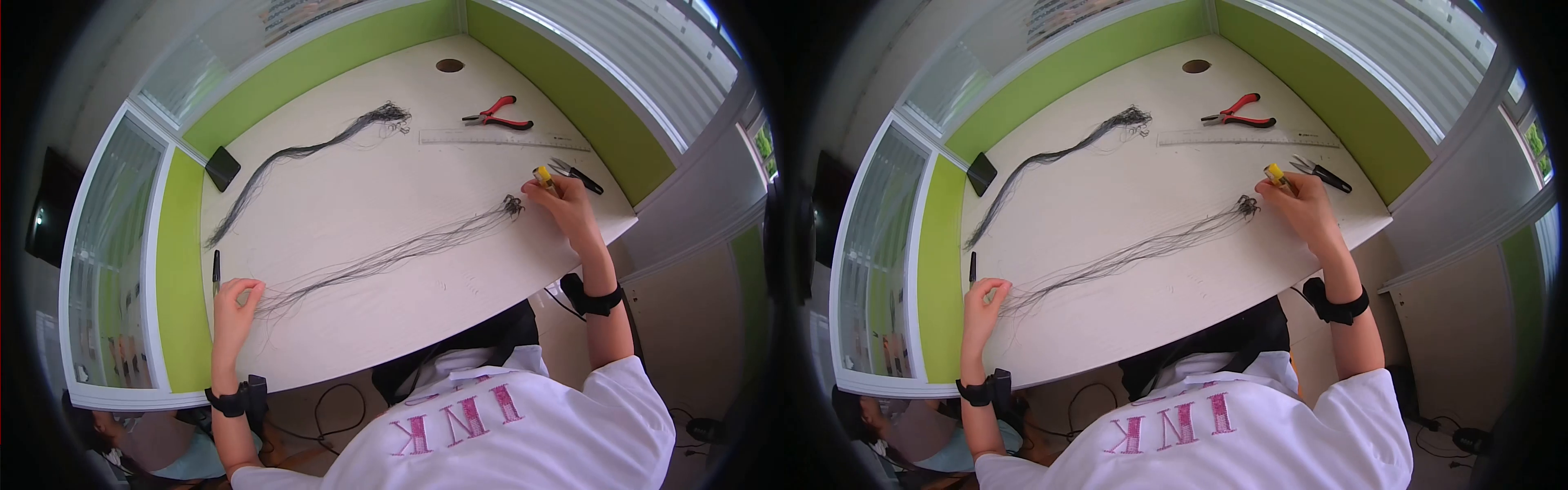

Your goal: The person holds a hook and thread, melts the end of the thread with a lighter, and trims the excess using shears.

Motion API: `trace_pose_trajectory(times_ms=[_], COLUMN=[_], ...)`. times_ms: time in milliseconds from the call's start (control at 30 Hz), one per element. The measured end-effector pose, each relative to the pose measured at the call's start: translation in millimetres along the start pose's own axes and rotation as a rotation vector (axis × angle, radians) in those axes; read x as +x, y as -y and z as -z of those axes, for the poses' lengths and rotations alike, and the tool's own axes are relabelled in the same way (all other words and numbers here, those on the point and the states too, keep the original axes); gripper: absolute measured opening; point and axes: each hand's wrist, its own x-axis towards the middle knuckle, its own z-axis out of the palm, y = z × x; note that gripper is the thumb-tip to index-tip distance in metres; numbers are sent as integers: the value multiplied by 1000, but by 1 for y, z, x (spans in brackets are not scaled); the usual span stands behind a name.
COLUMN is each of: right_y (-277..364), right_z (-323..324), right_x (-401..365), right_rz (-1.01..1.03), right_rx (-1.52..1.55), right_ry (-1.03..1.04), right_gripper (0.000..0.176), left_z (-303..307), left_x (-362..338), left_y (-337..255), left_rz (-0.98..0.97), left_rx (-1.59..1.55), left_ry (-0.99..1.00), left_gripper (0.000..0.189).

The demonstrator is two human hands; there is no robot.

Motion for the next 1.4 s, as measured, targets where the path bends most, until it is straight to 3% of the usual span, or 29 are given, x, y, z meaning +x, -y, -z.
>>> trace_pose_trajectory(times_ms=[33, 133, 267, 500, 633, 800, 1033, 1300, 1400], right_y=[-2, -5, -8, -7, -3, -5, -2, -6, -5], right_z=[-1, -4, -6, -7, -4, -4, -3, -4, -3], right_x=[0, -3, -5, -9, -11, -7, -8, -7, -7], right_rz=[-25, 71, 102, 165, 161, 199, 218, 258, 261], right_rx=[76, 88, 94, 85, 68, 71, 3, 30, 11], right_ry=[-35, -98, -89, -156, -141, -116, -111, -106, -106], right_gripper=[27, 27, 25, 22, 23, 26, 25, 24, 24], left_z=[3, 2, -26, -120, -155, -174, -175, -173, -173], left_x=[1, 18, 70, 194, 230, 237, 238, 243, 233], left_y=[-3, -40, -83, -109, -120, -126, -125, -124, -126], left_rz=[-244, -273, -427, -370, -459, -517, -600, -969, -856], left_rx=[332, 373, 185, 5, -49, -55, 72, 343, 144], left_ry=[-84, -243, -171, 36, 78, 223, 203, 113, 149], left_gripper=[12, 8, 9, 10, 11, 13, 11, 10, 10])
